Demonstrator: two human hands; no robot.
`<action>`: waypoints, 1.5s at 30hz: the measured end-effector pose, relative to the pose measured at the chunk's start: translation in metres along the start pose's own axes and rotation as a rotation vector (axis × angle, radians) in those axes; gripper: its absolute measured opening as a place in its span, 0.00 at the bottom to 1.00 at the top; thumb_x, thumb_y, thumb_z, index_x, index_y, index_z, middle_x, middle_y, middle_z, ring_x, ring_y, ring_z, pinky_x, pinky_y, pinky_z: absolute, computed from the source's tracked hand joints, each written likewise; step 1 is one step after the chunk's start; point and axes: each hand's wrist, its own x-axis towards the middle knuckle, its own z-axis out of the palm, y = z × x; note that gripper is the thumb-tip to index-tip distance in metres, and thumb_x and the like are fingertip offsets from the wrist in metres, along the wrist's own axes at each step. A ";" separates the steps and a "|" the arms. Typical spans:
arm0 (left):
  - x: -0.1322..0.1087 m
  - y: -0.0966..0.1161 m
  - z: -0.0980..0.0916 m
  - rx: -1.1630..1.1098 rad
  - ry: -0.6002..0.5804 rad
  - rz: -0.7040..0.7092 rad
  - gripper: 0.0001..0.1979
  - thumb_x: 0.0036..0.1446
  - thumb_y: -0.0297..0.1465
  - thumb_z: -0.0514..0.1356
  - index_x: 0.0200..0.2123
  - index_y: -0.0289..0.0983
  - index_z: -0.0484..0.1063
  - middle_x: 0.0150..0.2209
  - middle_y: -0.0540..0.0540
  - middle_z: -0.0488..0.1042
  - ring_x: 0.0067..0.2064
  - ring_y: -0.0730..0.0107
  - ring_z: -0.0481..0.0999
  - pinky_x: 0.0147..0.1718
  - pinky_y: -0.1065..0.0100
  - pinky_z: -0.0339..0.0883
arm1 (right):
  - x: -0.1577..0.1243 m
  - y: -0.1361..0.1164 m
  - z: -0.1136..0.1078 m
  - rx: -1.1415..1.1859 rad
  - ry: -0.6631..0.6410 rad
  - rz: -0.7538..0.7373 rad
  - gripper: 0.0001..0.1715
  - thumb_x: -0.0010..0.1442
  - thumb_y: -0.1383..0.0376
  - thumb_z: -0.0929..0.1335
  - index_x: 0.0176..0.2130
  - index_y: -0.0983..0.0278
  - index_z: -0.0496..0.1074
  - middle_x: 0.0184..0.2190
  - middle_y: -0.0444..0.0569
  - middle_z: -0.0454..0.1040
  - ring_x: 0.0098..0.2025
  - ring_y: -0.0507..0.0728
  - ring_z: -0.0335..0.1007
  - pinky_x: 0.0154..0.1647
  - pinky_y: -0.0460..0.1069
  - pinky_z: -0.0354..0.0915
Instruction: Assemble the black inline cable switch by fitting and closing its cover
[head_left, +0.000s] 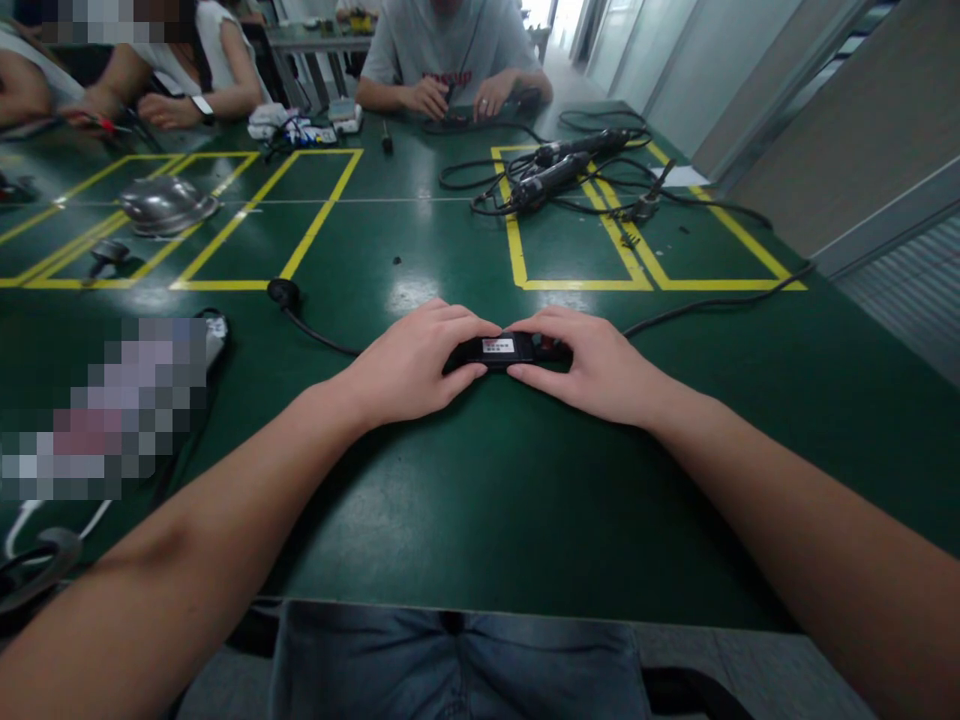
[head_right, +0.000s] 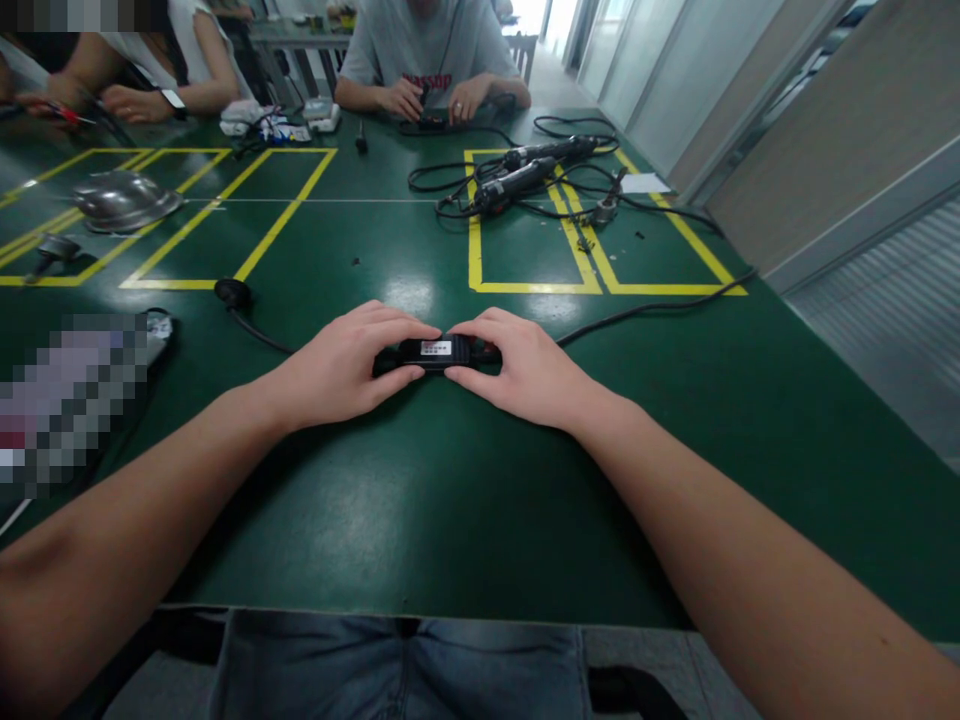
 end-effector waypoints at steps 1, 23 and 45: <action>0.000 0.000 0.000 -0.003 0.002 -0.005 0.19 0.73 0.33 0.64 0.63 0.38 0.81 0.58 0.38 0.87 0.60 0.49 0.83 0.65 0.48 0.74 | 0.000 0.000 0.000 -0.001 0.000 0.003 0.20 0.69 0.53 0.76 0.56 0.58 0.86 0.48 0.55 0.85 0.47 0.66 0.82 0.54 0.61 0.76; 0.000 -0.001 -0.009 0.016 -0.023 -0.084 0.21 0.70 0.34 0.70 0.64 0.40 0.82 0.56 0.41 0.88 0.58 0.51 0.86 0.64 0.53 0.76 | -0.002 0.004 0.002 -0.127 0.011 -0.062 0.24 0.73 0.52 0.75 0.62 0.59 0.85 0.52 0.58 0.85 0.53 0.71 0.81 0.60 0.67 0.76; 0.002 0.003 -0.015 0.139 -0.115 -0.180 0.24 0.72 0.38 0.71 0.68 0.40 0.84 0.56 0.40 0.90 0.55 0.48 0.89 0.58 0.55 0.78 | -0.002 0.002 0.002 -0.136 -0.022 -0.033 0.23 0.76 0.52 0.73 0.63 0.57 0.85 0.54 0.57 0.83 0.55 0.70 0.80 0.63 0.67 0.77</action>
